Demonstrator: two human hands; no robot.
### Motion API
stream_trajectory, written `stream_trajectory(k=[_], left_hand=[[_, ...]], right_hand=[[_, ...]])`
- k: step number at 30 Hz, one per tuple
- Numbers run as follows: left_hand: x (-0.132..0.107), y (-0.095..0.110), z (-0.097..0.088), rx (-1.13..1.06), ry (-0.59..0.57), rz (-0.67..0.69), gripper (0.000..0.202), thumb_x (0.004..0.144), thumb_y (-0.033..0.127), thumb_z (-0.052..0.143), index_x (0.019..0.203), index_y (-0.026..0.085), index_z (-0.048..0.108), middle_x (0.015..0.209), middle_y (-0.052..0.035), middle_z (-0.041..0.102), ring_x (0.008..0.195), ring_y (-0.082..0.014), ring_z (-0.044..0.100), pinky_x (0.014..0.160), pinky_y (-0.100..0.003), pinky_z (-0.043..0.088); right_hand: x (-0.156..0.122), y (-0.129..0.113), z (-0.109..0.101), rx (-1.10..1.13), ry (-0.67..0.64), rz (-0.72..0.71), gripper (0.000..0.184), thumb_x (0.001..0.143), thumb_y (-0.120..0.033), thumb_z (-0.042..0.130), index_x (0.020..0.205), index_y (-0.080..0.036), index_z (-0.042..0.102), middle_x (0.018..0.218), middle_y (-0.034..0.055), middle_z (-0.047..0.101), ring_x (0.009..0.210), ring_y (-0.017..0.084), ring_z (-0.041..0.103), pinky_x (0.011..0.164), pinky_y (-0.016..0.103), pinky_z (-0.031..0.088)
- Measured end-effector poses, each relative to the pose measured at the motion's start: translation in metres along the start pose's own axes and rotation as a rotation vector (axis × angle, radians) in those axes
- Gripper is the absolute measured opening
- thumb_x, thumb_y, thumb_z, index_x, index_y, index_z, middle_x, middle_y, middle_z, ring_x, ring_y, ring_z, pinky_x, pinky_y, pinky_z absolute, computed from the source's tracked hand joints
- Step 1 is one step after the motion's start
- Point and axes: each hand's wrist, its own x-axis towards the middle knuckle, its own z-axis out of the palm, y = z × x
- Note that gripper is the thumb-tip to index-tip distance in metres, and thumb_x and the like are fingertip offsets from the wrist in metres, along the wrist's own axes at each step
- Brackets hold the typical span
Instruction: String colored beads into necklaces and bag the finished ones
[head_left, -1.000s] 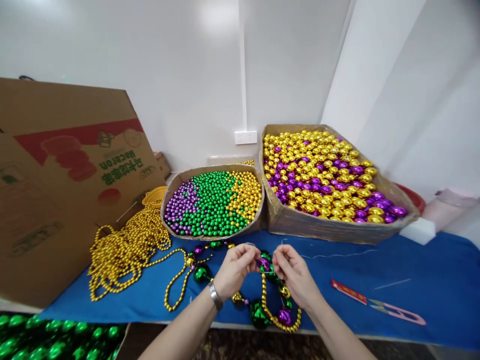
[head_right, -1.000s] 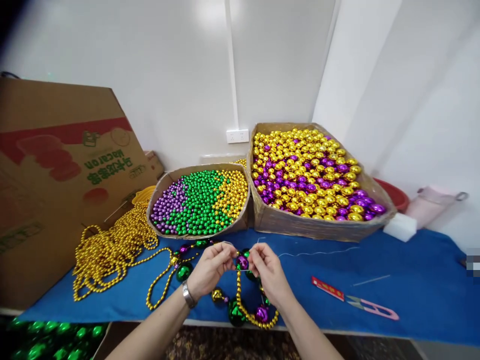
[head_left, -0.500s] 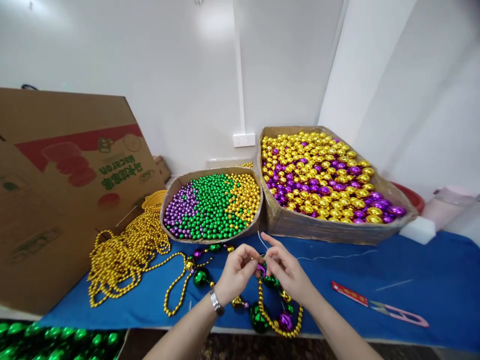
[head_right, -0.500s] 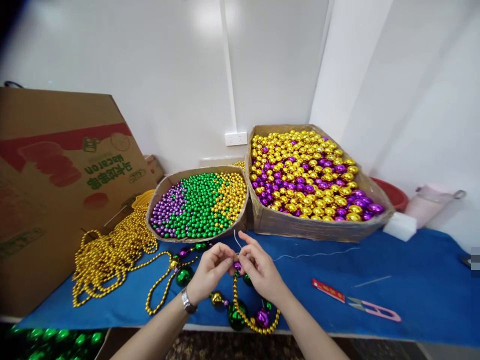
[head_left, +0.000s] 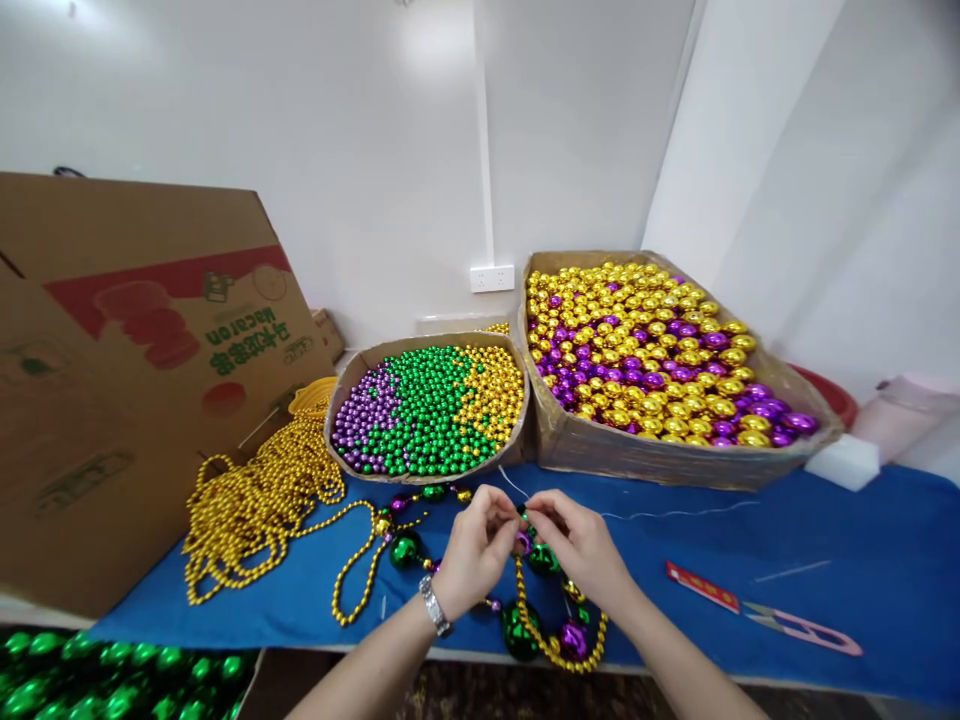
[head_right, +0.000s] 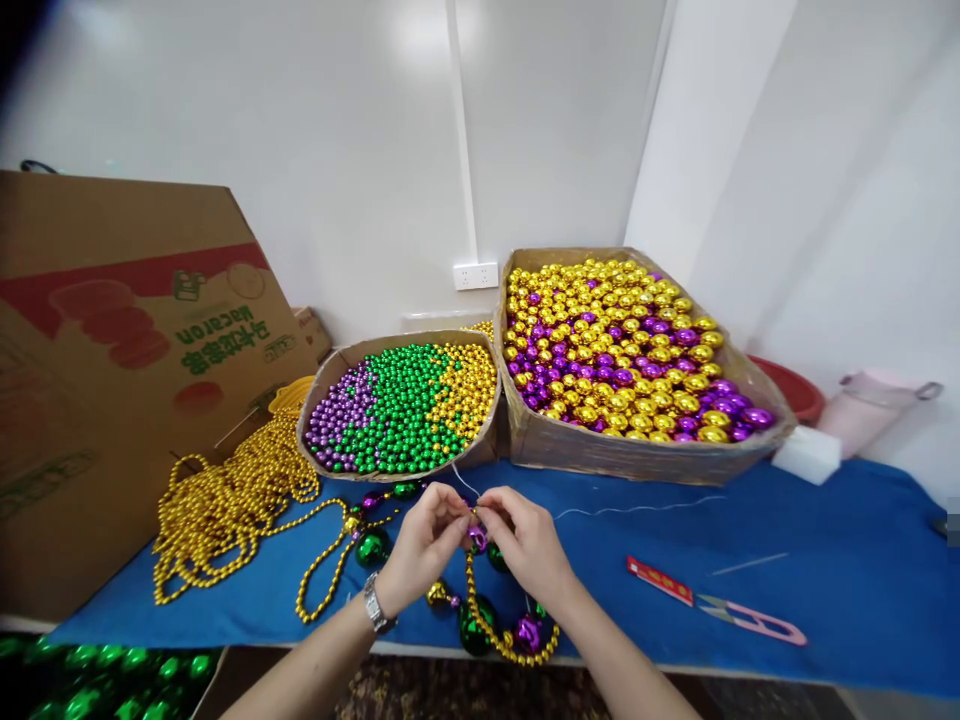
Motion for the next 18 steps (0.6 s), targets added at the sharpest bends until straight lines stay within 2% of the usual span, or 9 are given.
stream_trajectory(k=[5, 9, 12, 15, 18], left_hand=[[0.001, 0.004, -0.006, -0.045, -0.027, 0.007, 0.006, 0.085, 0.024, 0.048, 0.083, 0.018, 0.048, 0.077, -0.0016, 0.060, 0.065, -0.0133, 0.060, 0.060, -0.025, 0.047], [0.001, 0.008, -0.010, 0.148, -0.041, 0.166, 0.015, 0.085, 0.017, 0.046, 0.075, 0.017, 0.057, 0.078, -0.0038, 0.058, 0.073, -0.0147, 0.057, 0.067, -0.026, 0.045], [0.000, 0.011, -0.010, 0.308, -0.034, 0.265, 0.020, 0.086, 0.014, 0.042, 0.086, 0.018, 0.062, 0.087, -0.0064, 0.058, 0.079, -0.0159, 0.056, 0.072, -0.027, 0.045], [-0.003, 0.012, -0.008, 0.379, -0.070, 0.285, 0.020, 0.084, 0.019, 0.049, 0.100, 0.018, 0.061, 0.094, -0.0081, 0.057, 0.081, -0.0168, 0.055, 0.073, -0.029, 0.045], [-0.002, 0.012, -0.007, 0.394, -0.089, 0.290, 0.017, 0.083, 0.026, 0.055, 0.094, 0.019, 0.064, 0.092, -0.0083, 0.057, 0.080, -0.0174, 0.055, 0.072, -0.029, 0.044]], right_hand=[[0.001, -0.001, -0.010, -0.095, -0.073, -0.055, 0.018, 0.086, -0.037, 0.051, 0.085, -0.026, 0.066, 0.079, 0.0033, 0.064, 0.075, 0.020, 0.058, 0.069, 0.031, 0.043], [0.002, -0.007, -0.020, -0.119, -0.147, -0.076, 0.022, 0.088, -0.036, 0.048, 0.080, -0.025, 0.064, 0.076, 0.0028, 0.062, 0.071, 0.018, 0.056, 0.065, 0.029, 0.041], [0.004, -0.012, -0.026, -0.102, -0.196, -0.075, 0.023, 0.089, -0.034, 0.047, 0.075, -0.024, 0.061, 0.071, -0.0001, 0.061, 0.067, 0.015, 0.055, 0.060, 0.025, 0.039], [0.005, -0.018, -0.028, -0.078, -0.211, -0.072, 0.023, 0.090, -0.034, 0.046, 0.074, -0.023, 0.059, 0.070, -0.0012, 0.060, 0.066, 0.014, 0.054, 0.058, 0.024, 0.039], [0.007, -0.023, -0.028, -0.050, -0.204, -0.070, 0.023, 0.089, -0.034, 0.047, 0.075, -0.023, 0.061, 0.072, -0.0004, 0.061, 0.068, 0.015, 0.055, 0.060, 0.024, 0.040]])
